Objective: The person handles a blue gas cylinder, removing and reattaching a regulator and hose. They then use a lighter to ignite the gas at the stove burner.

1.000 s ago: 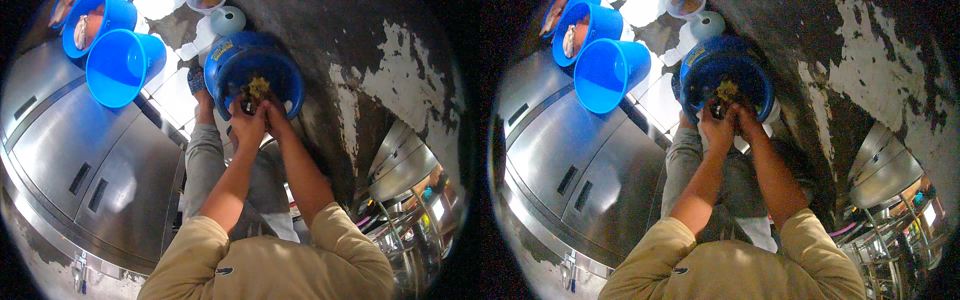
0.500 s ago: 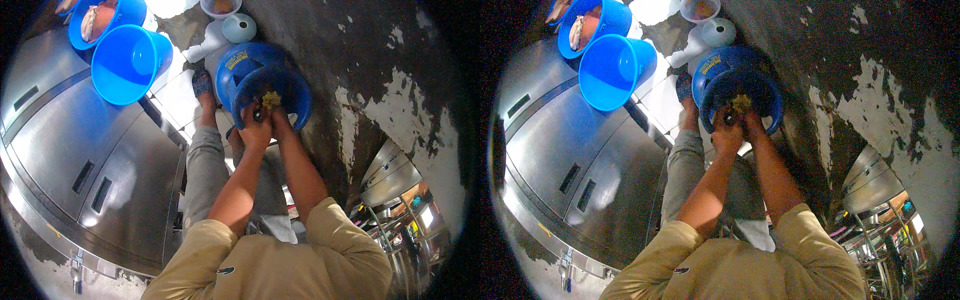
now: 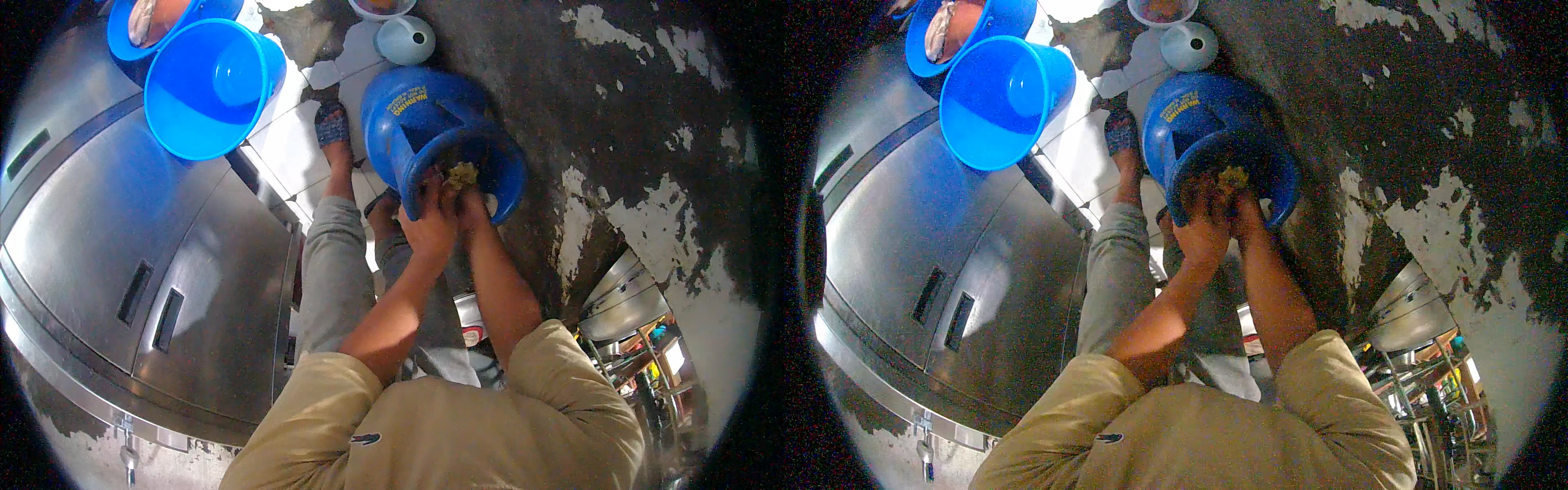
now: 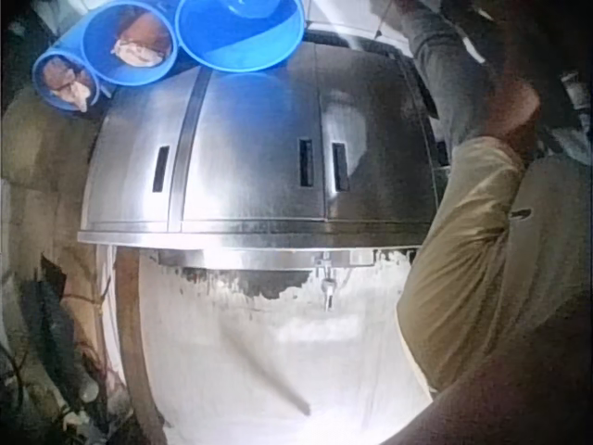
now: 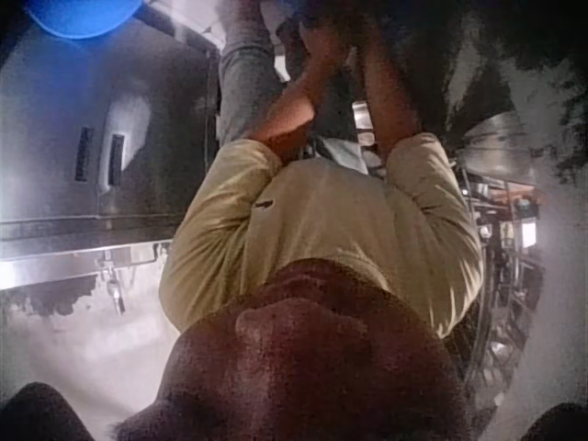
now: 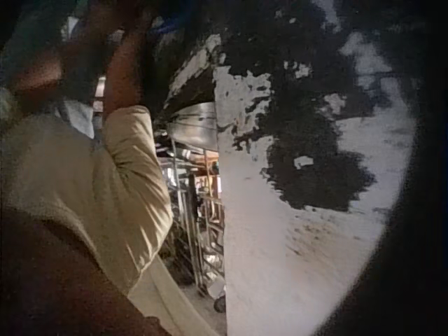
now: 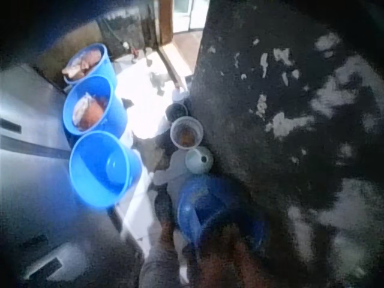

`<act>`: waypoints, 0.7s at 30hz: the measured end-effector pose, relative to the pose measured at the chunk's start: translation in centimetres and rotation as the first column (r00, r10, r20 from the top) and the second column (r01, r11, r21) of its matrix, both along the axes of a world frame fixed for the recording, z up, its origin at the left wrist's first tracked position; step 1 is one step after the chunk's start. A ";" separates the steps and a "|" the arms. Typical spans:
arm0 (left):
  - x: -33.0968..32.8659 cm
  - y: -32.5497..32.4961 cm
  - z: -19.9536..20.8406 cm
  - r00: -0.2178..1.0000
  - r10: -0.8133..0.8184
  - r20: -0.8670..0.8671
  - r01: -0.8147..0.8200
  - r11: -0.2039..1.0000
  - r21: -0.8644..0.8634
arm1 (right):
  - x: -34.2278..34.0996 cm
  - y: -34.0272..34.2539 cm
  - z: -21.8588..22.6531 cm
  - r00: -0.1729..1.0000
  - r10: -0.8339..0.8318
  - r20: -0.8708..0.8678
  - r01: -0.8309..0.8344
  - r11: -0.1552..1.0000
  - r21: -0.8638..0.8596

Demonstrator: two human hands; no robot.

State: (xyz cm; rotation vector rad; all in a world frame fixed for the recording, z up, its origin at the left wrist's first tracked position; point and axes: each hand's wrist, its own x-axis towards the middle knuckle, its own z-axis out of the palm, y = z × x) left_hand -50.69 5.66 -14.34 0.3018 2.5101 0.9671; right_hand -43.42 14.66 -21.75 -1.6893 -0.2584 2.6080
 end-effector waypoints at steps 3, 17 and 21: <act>0.3 -0.1 -0.3 0.999 -0.030 0.020 0.031 0.999 -0.036 | 3.0 1.2 -2.7 0.987 -0.028 -0.157 -0.013 0.967 -0.254; -1.8 -0.8 0.4 0.859 0.204 0.471 -0.272 0.959 0.081 | 5.6 0.7 -5.0 0.985 0.091 0.146 -0.129 0.951 0.282; -1.9 -1.6 -0.5 0.893 0.109 0.437 -0.189 0.971 0.144 | 5.0 0.2 -4.2 0.954 0.084 0.288 -0.169 0.944 0.285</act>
